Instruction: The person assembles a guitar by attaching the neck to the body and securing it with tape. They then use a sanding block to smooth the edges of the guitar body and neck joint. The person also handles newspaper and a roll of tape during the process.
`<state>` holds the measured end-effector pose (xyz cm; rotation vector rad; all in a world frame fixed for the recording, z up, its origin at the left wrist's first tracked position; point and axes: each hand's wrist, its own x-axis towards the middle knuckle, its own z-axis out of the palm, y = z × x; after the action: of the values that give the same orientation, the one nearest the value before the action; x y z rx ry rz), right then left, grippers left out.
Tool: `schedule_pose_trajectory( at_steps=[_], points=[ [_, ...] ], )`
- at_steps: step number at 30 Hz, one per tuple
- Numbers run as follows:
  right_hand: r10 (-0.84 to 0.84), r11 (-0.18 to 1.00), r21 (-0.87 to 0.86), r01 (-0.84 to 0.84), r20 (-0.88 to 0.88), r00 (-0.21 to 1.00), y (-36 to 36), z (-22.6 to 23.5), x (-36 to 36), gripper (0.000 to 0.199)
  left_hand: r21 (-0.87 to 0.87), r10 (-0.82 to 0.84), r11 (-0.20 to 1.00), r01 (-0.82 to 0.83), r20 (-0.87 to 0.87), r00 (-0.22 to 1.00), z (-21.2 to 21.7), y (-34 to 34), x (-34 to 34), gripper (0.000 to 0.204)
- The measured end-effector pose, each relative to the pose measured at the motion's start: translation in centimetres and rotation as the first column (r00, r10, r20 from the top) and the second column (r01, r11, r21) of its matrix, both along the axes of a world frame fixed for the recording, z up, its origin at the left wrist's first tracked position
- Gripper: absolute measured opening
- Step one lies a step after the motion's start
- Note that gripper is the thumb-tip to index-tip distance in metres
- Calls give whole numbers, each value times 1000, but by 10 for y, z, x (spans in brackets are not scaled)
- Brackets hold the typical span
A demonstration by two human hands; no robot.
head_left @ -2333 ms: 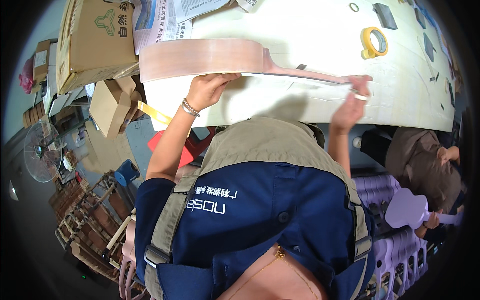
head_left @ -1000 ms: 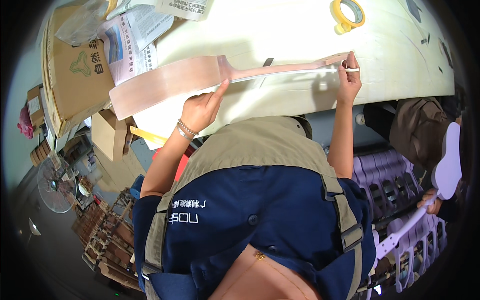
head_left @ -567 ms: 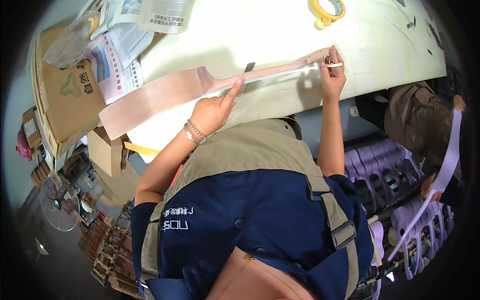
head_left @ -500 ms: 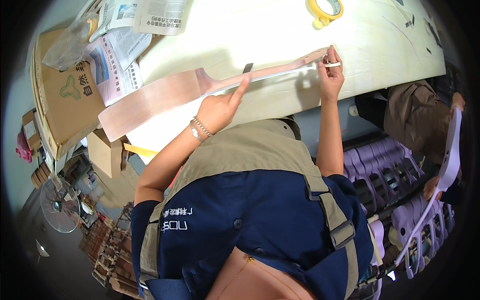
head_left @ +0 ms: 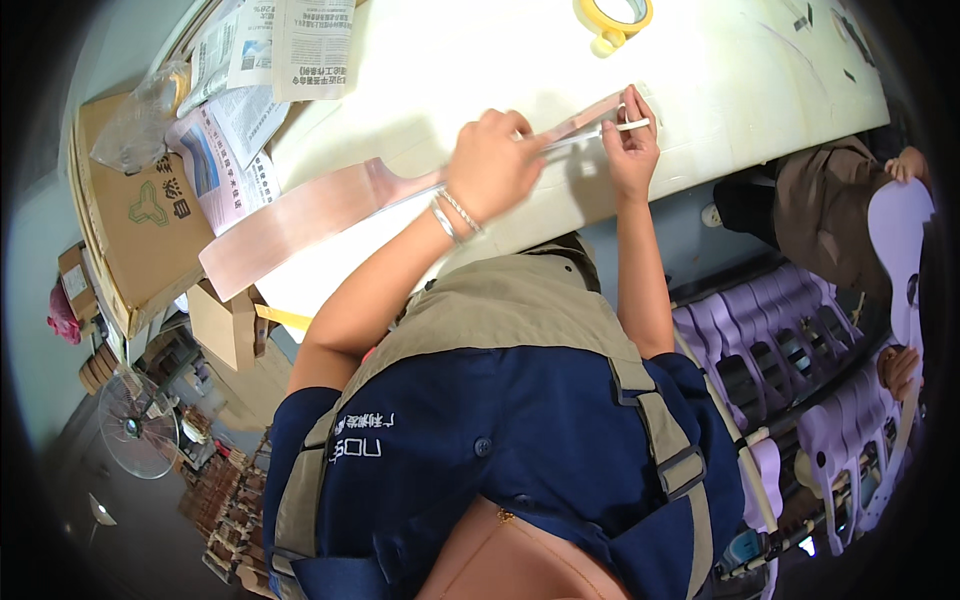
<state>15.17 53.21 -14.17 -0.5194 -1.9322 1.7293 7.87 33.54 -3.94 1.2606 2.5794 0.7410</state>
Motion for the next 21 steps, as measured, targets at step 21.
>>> schedule_pose_trajectory(
  at_steps=[21],
  points=[
    [-553, 579, -547, 605, 283, 784, -21, -3, 56, 48, -269, 276, 960, -76, 956, 102, -37, 27, -65, 20]
  ],
)
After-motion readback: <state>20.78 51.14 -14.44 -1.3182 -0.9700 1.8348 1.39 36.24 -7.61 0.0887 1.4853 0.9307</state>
